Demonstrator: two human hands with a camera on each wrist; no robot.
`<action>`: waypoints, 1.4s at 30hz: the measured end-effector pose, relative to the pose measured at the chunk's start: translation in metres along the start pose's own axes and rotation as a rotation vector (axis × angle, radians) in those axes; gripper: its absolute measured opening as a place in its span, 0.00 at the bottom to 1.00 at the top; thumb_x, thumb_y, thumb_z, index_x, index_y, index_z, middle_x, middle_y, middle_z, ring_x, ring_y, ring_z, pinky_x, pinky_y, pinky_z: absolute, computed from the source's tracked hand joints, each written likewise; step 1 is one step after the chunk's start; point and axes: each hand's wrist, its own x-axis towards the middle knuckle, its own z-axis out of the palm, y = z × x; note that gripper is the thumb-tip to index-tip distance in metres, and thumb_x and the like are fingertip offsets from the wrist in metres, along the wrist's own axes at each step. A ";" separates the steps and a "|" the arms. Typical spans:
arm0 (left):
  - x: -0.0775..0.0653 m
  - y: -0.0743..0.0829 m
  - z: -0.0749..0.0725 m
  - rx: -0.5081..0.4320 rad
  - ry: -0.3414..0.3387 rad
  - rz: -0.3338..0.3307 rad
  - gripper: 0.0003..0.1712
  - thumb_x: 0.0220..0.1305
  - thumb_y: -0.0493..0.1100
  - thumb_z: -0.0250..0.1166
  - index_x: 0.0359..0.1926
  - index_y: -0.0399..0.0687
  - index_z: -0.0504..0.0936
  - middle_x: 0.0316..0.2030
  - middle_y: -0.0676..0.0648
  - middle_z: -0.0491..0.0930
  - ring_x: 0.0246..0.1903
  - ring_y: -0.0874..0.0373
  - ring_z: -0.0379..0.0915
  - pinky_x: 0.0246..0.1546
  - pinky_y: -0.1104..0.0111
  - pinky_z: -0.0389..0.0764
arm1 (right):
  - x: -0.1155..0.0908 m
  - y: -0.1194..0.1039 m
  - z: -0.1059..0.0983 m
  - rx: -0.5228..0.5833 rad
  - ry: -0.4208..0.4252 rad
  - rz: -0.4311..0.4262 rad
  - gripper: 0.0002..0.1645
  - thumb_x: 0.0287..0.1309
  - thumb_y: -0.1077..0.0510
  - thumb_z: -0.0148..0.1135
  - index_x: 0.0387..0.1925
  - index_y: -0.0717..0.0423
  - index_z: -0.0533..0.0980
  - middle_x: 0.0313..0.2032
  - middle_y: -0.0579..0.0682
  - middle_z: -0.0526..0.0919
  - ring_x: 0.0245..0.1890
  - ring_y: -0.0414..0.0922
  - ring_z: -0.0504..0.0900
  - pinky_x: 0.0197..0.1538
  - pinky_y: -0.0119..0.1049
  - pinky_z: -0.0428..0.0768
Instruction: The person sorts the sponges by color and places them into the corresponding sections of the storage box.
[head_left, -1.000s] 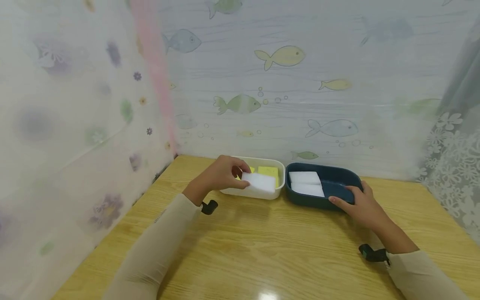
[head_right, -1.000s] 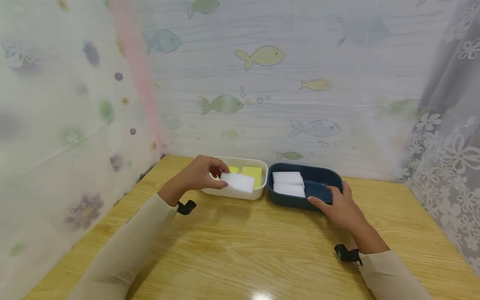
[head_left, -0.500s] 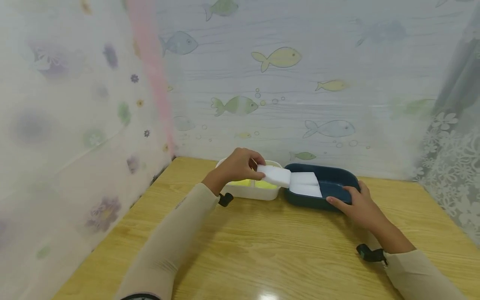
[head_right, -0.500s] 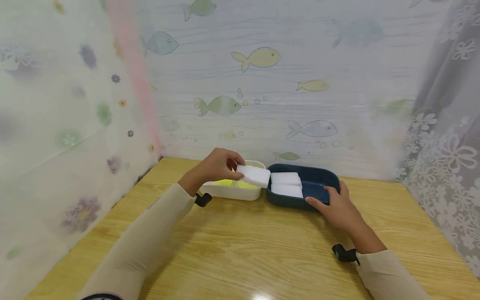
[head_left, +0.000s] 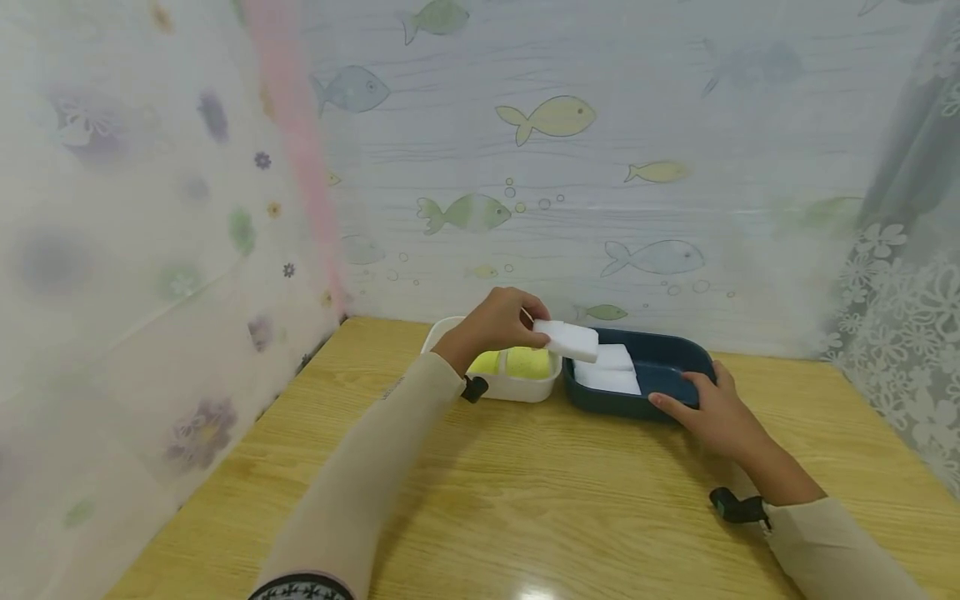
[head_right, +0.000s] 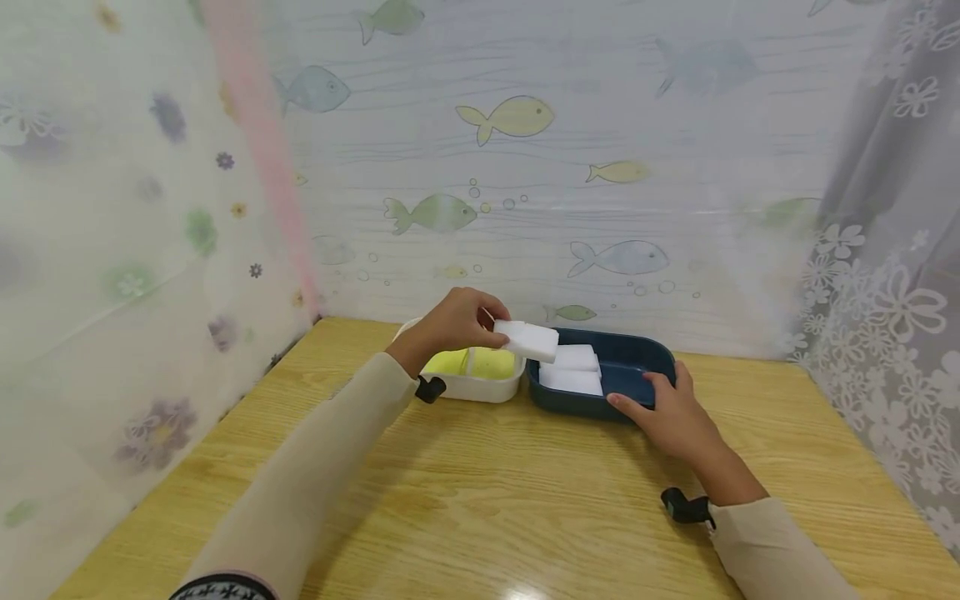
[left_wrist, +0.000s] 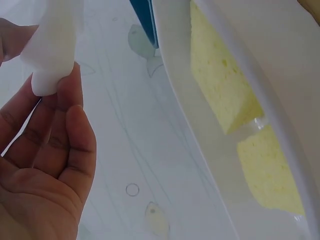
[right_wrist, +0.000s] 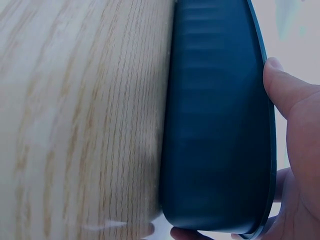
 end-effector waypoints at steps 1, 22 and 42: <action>0.002 0.000 0.002 0.002 0.001 0.003 0.16 0.56 0.44 0.79 0.45 0.44 0.89 0.43 0.49 0.88 0.40 0.57 0.87 0.41 0.68 0.86 | 0.000 0.000 0.000 -0.001 0.001 0.000 0.64 0.67 0.22 0.51 0.77 0.72 0.53 0.76 0.79 0.23 0.70 0.85 0.49 0.61 0.80 0.62; 0.030 0.005 0.040 0.130 -0.003 0.024 0.31 0.55 0.50 0.81 0.57 0.43 0.85 0.49 0.49 0.86 0.45 0.60 0.82 0.49 0.71 0.83 | 0.001 0.005 0.002 0.003 0.002 0.007 0.64 0.66 0.22 0.52 0.77 0.72 0.54 0.76 0.79 0.25 0.70 0.85 0.50 0.61 0.80 0.62; 0.052 0.014 0.090 0.671 -0.087 -0.030 0.32 0.62 0.71 0.69 0.62 0.65 0.84 0.56 0.61 0.84 0.52 0.61 0.74 0.58 0.58 0.68 | 0.001 0.001 0.001 -0.010 0.008 0.017 0.64 0.66 0.21 0.51 0.76 0.71 0.56 0.76 0.79 0.25 0.69 0.85 0.52 0.60 0.79 0.65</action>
